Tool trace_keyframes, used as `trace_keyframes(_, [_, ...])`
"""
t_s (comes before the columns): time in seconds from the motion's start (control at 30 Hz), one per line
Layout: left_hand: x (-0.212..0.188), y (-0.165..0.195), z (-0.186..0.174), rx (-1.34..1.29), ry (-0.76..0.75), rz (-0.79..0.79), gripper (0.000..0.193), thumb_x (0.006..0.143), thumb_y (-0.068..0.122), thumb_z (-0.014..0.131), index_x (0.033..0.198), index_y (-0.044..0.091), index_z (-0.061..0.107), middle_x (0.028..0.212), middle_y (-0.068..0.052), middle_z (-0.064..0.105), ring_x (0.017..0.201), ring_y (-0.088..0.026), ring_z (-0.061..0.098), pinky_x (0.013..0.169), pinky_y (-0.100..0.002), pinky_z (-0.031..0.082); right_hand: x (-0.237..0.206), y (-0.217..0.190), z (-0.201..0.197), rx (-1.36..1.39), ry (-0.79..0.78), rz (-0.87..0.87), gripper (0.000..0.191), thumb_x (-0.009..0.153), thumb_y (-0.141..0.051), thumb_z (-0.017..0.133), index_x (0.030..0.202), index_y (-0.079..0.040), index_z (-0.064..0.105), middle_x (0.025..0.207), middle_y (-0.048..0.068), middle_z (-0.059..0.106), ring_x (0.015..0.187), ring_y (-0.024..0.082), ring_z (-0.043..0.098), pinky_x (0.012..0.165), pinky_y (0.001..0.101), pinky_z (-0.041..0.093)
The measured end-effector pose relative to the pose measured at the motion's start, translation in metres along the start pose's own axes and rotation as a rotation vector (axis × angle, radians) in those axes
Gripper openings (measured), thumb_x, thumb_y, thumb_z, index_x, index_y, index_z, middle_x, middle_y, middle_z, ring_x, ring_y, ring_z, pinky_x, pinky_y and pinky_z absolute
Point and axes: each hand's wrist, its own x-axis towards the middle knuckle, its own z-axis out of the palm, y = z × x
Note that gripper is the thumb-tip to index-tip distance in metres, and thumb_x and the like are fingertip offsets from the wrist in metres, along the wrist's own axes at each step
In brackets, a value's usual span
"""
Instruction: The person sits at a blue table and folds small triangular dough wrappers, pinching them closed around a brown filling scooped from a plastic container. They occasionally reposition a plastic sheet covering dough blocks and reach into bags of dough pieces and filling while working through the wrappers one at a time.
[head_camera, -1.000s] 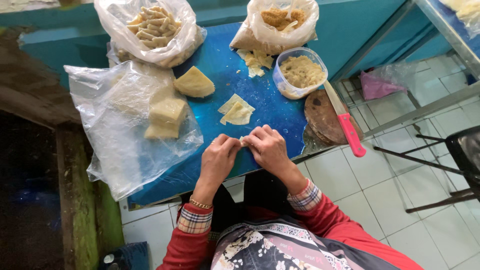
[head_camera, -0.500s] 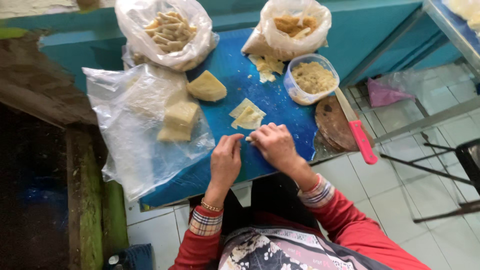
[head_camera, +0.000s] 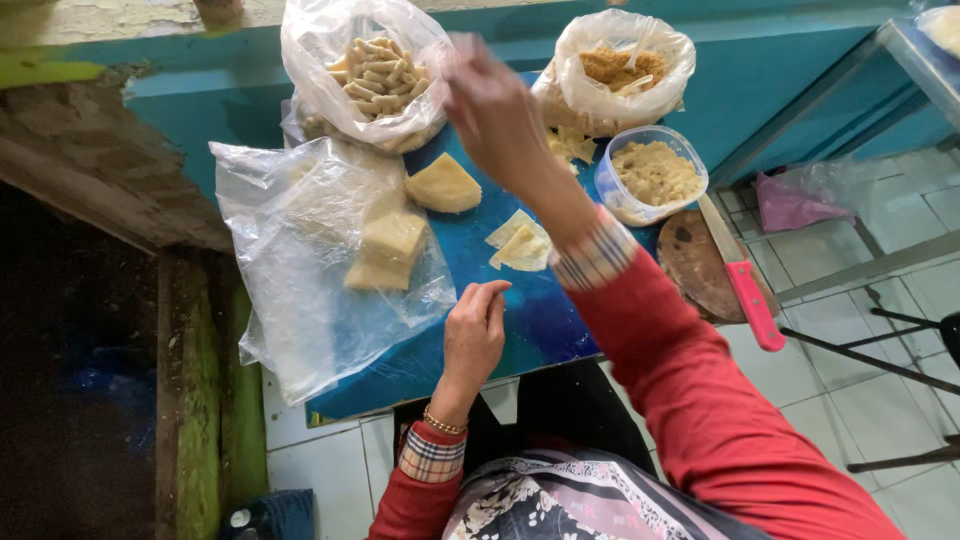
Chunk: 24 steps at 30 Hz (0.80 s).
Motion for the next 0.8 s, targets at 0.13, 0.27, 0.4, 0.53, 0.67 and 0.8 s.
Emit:
trace_keyframes(0.13, [-0.002, -0.004, 0.002, 0.018, 0.014, 0.032, 0.016, 0.098, 0.004, 0.060, 0.112, 0.004, 0.069, 0.094, -0.015, 0.066, 0.080, -0.034, 0.068, 0.071, -0.041, 0.055, -0.109, -0.021, -0.031, -0.060, -0.612, 0.151, 0.019, 0.090, -0.025, 0.076, 0.080, -0.012, 0.066, 0.085, 0.010, 0.064, 0.081, 0.029, 0.067, 0.064, 0.0432, 0.054])
trace_keyframes(0.27, [-0.002, -0.006, 0.006, 0.065, 0.014, 0.068, 0.016, 0.097, 0.004, 0.060, 0.111, 0.005, 0.070, 0.096, -0.016, 0.066, 0.081, -0.035, 0.068, 0.071, -0.041, 0.054, -0.180, -0.033, -0.042, 0.091, -0.426, 0.301, 0.016, 0.085, -0.027, 0.078, 0.090, -0.013, 0.070, 0.090, 0.005, 0.066, 0.087, 0.027, 0.067, 0.071, 0.0409, 0.055])
trace_keyframes(0.4, [0.002, -0.002, 0.003, 0.041, -0.017, 0.004, 0.015, 0.098, 0.005, 0.063, 0.110, 0.007, 0.072, 0.093, -0.014, 0.067, 0.077, -0.031, 0.067, 0.069, -0.040, 0.054, -0.196, -0.030, -0.033, 0.071, -0.351, 0.399, 0.014, 0.092, -0.024, 0.076, 0.090, -0.011, 0.070, 0.090, 0.006, 0.067, 0.088, 0.028, 0.066, 0.073, 0.0408, 0.054])
trace_keyframes(0.53, [0.013, 0.008, 0.002, 0.117, 0.032, 0.077, 0.020, 0.093, 0.004, 0.067, 0.112, 0.008, 0.071, 0.105, -0.012, 0.066, 0.086, -0.029, 0.067, 0.076, -0.039, 0.054, -0.193, -0.003, -0.036, 0.420, -0.437, 0.730, 0.013, 0.090, -0.023, 0.073, 0.097, -0.012, 0.073, 0.089, 0.008, 0.070, 0.079, 0.028, 0.069, 0.072, 0.0390, 0.055])
trace_keyframes(0.67, [0.036, 0.009, 0.021, 0.483, 0.141, 0.403, 0.046, 0.080, 0.008, 0.067, 0.126, 0.004, 0.068, 0.119, -0.014, 0.066, 0.104, -0.035, 0.063, 0.090, -0.045, 0.047, -0.195, 0.008, -0.038, 0.409, -0.406, 0.476, 0.011, 0.095, -0.021, 0.070, 0.101, -0.012, 0.072, 0.096, 0.008, 0.074, 0.088, 0.029, 0.070, 0.076, 0.0402, 0.054])
trace_keyframes(0.8, [0.062, -0.007, 0.045, 0.752, 0.010, 0.316, 0.022, 0.089, 0.016, 0.067, 0.111, 0.016, 0.073, 0.102, -0.004, 0.071, 0.101, -0.027, 0.067, 0.092, -0.049, 0.043, -0.196, 0.009, -0.035, 0.409, -0.413, 0.549, 0.014, 0.100, -0.025, 0.069, 0.105, -0.012, 0.071, 0.097, 0.009, 0.074, 0.090, 0.029, 0.070, 0.076, 0.0403, 0.054])
